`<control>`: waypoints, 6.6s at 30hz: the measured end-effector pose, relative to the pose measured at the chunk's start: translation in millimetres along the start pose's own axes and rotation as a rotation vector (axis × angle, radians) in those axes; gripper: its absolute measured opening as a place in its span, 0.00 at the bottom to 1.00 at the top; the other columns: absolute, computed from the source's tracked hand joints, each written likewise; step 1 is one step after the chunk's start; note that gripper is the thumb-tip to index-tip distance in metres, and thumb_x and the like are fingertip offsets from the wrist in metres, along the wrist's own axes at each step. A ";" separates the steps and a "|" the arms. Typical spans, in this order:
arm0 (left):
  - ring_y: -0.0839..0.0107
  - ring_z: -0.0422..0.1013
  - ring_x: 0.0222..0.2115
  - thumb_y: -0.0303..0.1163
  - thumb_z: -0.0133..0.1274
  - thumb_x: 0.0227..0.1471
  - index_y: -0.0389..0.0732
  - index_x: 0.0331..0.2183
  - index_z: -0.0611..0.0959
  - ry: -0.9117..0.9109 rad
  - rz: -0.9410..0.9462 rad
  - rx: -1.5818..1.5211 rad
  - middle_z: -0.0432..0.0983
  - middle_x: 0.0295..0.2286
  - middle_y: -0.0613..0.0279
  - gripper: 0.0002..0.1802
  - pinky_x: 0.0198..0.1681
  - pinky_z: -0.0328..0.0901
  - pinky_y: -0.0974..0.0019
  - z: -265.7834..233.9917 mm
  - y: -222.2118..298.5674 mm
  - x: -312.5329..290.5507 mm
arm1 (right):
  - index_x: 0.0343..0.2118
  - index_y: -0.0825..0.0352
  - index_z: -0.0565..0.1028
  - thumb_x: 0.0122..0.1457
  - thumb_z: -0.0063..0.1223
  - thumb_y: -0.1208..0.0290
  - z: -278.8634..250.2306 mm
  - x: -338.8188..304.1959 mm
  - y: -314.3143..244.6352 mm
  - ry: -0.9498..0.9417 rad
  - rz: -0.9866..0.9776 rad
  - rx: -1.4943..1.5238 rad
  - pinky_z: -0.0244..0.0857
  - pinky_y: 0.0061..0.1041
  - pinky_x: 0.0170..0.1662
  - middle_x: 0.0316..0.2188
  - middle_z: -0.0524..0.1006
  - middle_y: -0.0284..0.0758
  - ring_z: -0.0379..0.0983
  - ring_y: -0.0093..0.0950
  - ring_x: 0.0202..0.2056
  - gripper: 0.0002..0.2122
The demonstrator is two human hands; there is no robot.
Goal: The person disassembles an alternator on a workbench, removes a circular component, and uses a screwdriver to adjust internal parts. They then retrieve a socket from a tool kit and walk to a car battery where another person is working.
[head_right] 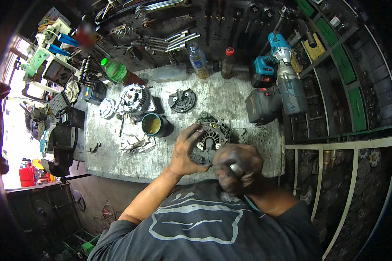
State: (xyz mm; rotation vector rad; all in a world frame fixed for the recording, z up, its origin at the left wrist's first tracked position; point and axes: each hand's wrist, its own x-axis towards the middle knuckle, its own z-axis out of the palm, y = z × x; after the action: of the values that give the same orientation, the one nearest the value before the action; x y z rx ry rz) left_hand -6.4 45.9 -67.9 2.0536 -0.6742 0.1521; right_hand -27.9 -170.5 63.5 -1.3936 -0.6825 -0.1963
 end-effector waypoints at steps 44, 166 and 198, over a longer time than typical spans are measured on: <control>0.36 0.69 0.63 0.64 0.79 0.25 0.43 0.60 0.82 -0.060 0.129 -0.158 0.74 0.63 0.43 0.60 0.66 0.62 0.38 -1.9 -38.9 7.7 | 0.29 0.67 0.77 0.62 0.65 0.72 -15.7 15.2 -11.5 -0.174 0.118 0.083 0.74 0.38 0.29 0.23 0.78 0.37 0.78 0.37 0.23 0.08; 0.46 0.72 0.62 0.32 0.73 0.49 0.35 0.68 0.69 0.251 -0.471 0.098 0.73 0.62 0.41 0.49 0.63 0.70 0.50 -44.1 -48.3 -210.6 | 0.63 0.70 0.71 0.58 0.67 0.77 -105.2 -168.8 168.8 0.174 0.587 -1.277 0.65 0.46 0.69 0.63 0.72 0.53 0.68 0.54 0.65 0.29; 0.48 0.75 0.53 0.36 0.64 0.52 0.41 0.50 0.85 0.125 -0.229 0.494 0.80 0.52 0.49 0.23 0.59 0.67 0.47 -51.5 -66.7 -208.2 | 0.39 0.60 0.83 0.56 0.64 0.71 -26.3 -246.5 125.2 0.281 0.638 -1.229 0.74 0.48 0.50 0.41 0.82 0.40 0.79 0.50 0.45 0.08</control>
State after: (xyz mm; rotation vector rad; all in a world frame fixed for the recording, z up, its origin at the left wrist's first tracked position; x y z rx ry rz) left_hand -139.1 199.1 -164.6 2.5506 -0.3390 0.3377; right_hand -151.3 -235.2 -176.8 -2.6040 0.2491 -0.3107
